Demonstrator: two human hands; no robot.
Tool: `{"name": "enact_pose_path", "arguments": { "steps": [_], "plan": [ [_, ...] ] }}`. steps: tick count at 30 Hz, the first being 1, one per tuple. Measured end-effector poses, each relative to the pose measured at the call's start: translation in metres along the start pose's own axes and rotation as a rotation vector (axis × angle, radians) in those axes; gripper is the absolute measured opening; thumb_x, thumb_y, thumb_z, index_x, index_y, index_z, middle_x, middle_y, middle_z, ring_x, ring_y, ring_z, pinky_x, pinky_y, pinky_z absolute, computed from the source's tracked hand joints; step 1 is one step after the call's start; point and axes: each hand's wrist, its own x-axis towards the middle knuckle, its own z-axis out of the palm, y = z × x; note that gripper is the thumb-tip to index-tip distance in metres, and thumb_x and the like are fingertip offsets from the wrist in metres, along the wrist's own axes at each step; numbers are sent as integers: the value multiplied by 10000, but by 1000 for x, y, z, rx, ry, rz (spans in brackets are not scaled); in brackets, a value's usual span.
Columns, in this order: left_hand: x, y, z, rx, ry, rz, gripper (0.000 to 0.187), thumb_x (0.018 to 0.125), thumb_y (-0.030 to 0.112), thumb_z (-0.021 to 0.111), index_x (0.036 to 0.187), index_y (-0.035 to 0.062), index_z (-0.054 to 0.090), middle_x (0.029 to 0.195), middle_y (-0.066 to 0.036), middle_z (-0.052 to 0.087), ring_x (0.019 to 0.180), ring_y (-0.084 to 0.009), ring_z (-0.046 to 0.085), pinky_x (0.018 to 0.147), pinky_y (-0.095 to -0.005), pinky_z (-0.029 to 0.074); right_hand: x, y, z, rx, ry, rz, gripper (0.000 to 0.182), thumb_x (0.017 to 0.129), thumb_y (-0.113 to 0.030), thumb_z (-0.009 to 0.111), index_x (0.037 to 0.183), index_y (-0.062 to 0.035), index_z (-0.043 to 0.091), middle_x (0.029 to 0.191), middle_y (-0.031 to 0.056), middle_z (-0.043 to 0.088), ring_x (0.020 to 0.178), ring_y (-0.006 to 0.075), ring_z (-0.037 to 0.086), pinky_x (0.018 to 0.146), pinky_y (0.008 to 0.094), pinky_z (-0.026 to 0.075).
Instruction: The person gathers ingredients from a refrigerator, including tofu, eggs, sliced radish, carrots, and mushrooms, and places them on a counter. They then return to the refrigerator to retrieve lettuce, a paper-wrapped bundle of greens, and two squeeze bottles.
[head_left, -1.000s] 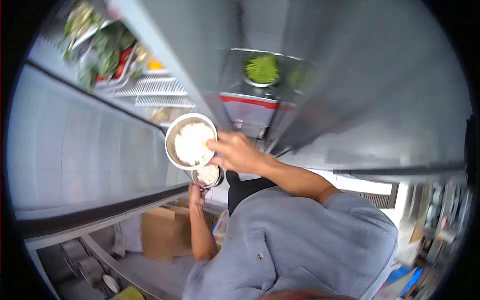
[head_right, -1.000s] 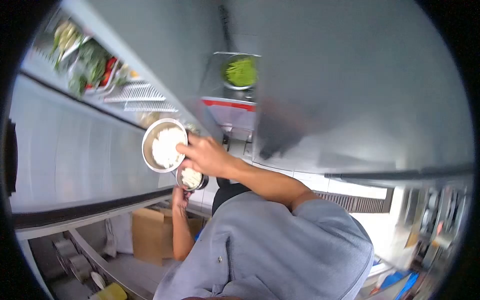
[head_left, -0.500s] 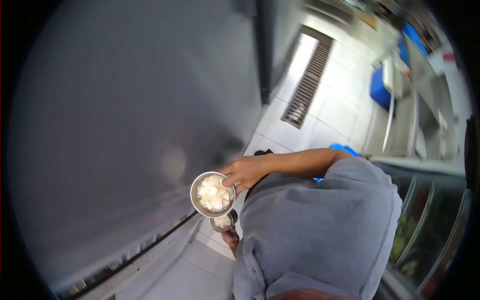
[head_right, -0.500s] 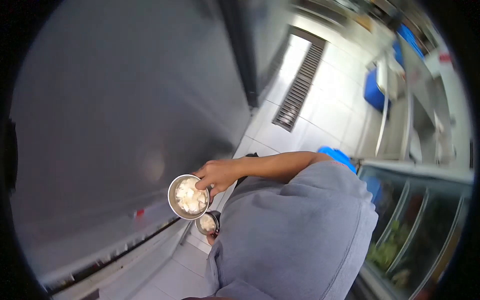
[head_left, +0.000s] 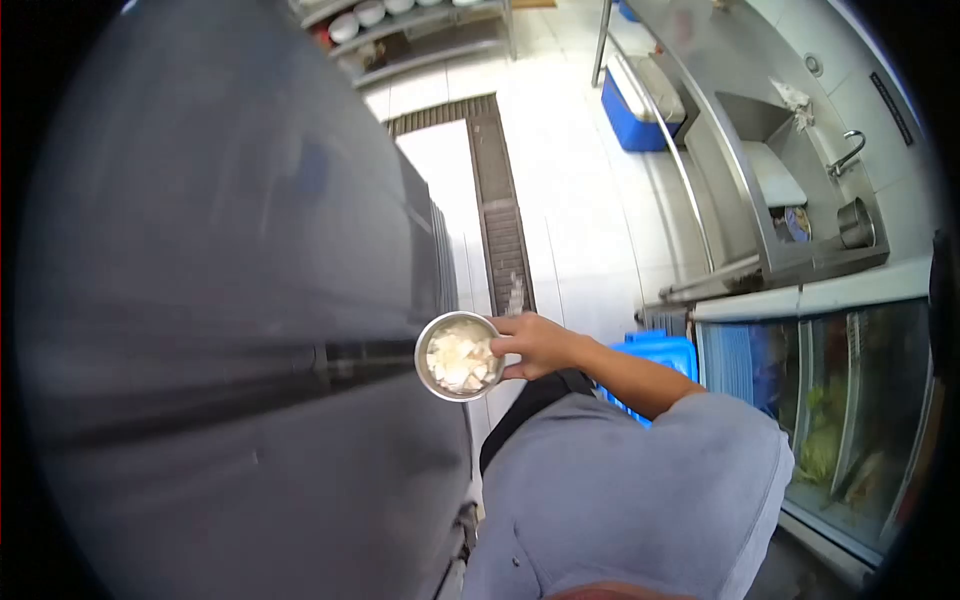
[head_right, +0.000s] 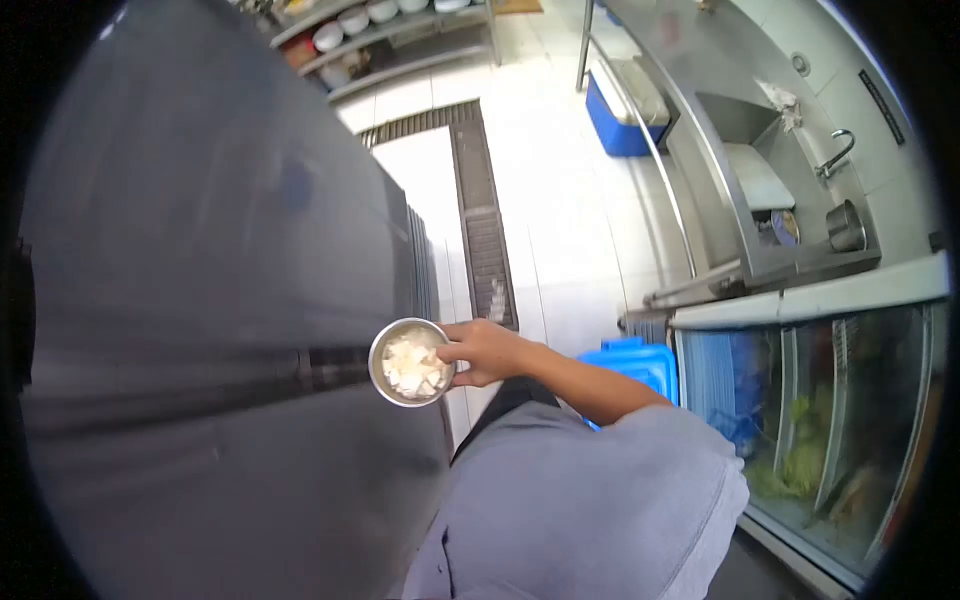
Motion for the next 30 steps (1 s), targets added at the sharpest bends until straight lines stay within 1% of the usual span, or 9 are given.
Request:
{"name": "enact_pose_path", "arguments": {
  "steps": [2,8,14,18,19,21,23,29,30],
  "plan": [
    [23,11,66,51,-46,-19,419,733,71,569,1152,62,580,1073,-123,633,1001,-217,611,856,-405,489,2,35,-46,-111,101,69,350,659,-212,814,894,-97,581,1105,140,586,855,339,628,687,419,526],
    [74,26,192,171,-73,-63,429,730,70,576,1159,65,577,1083,-124,628,1000,-217,611,851,-405,494,6,147,-153,-191,395,339,297,610,-143,828,813,-65,626,815,126,618,735,315,640,629,380,523],
    [133,24,316,237,-95,-106,439,727,70,583,1166,67,573,1094,-125,623,999,-217,611,847,-405,498,29,245,-245,-368,605,442,307,582,-113,849,766,-50,610,824,129,642,752,310,647,646,364,519],
    [179,37,448,296,-166,-105,447,725,69,588,1171,69,571,1101,-126,620,998,-218,611,844,-404,500,60,309,-314,-436,682,560,295,586,-97,847,756,-53,611,828,129,657,772,305,655,664,359,517],
    [189,43,474,253,-136,-87,447,725,69,588,1171,69,571,1101,-126,620,998,-218,611,844,-404,500,71,323,-329,-438,711,567,295,583,-86,847,753,-51,609,826,130,660,784,308,657,679,361,517],
    [217,72,558,984,-577,353,464,724,41,604,1185,38,549,1095,-121,615,995,-217,609,810,-435,533,92,355,-362,-507,787,524,315,566,-56,853,760,-44,605,798,124,651,776,317,645,684,374,507],
    [233,84,640,80,-209,-195,422,743,-9,575,1164,-9,542,1018,-137,630,879,-249,639,754,-441,567,106,390,-393,-531,783,580,350,550,-44,865,770,-35,593,763,121,628,740,319,621,655,386,482],
    [248,146,904,250,-246,54,376,766,-24,468,1137,-66,516,965,-158,635,754,-247,643,552,-292,501,172,533,-490,-533,797,616,386,563,-70,877,763,-21,550,705,120,569,647,307,547,595,378,435],
    [264,152,921,193,-276,56,342,761,-38,481,1096,-98,511,947,-193,629,750,-278,657,567,-332,540,181,549,-500,-518,804,623,388,566,-67,877,764,-20,546,699,118,561,639,303,537,593,374,434]
  ]
}}
